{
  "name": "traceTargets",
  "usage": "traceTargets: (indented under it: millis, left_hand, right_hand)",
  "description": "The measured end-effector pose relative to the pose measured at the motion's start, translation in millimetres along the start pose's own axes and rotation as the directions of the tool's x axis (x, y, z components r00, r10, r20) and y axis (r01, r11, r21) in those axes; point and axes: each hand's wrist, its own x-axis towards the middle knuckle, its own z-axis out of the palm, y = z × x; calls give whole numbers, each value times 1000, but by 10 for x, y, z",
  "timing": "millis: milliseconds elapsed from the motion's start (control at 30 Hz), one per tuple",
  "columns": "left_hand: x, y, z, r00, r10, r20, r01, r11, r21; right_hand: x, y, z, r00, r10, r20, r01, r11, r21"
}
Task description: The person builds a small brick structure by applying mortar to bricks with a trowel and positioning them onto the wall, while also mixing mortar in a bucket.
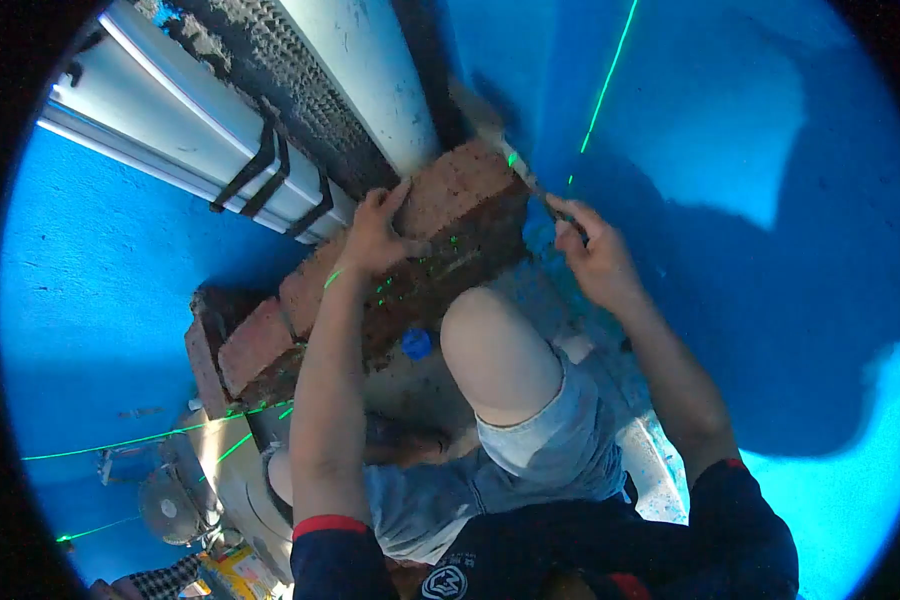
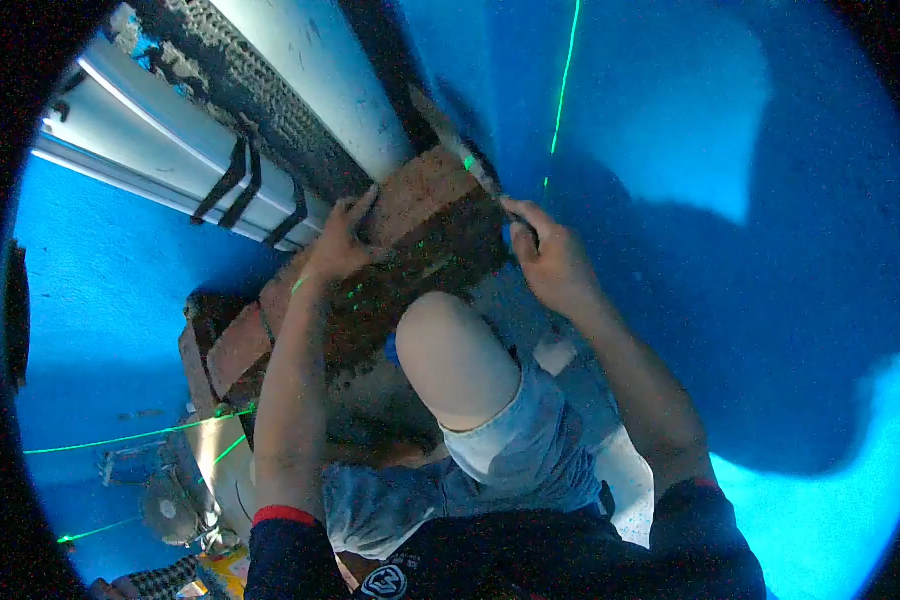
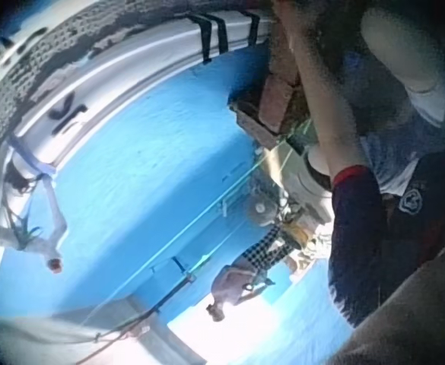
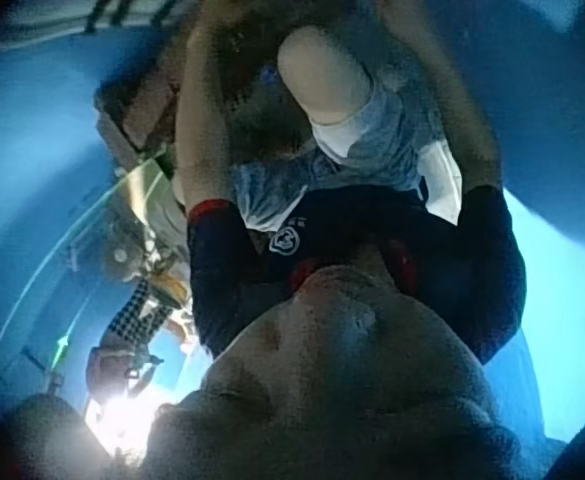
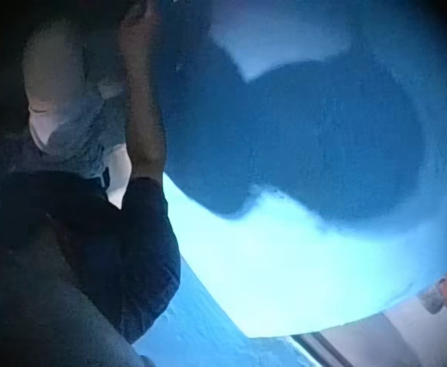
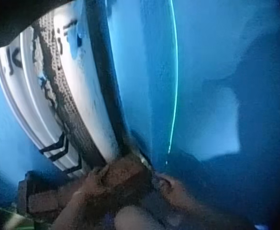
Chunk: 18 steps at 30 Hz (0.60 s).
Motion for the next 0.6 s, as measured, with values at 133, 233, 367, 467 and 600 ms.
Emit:
traceTargets:
  millis: [133,233,367,467,600]
  left_hand:
    - [13,31,-7,999,48,3,-48,999,-22]
    - [34,66,-33,1000,17,19,-17,1000,16]
    - [39,-27,-14,996,83,14,-82,994,-67]
    - [56,-40,-26,998,60,-11,-60,998,9]
    - [46,54,-29,998,40,41,-41,998,36]
  right_hand:
    - [-30,25,58,998,-14,-56,11,999,-41]
    - [123,36,19,999,46,18,-43,987,-155]
    - [84,-14,113,996,-19,-83,17,1000,-25]
    - [169,127,204,999,49,14,-47,993,-113]
    - [53,39,234,989,-102,-107,94,993,-77]
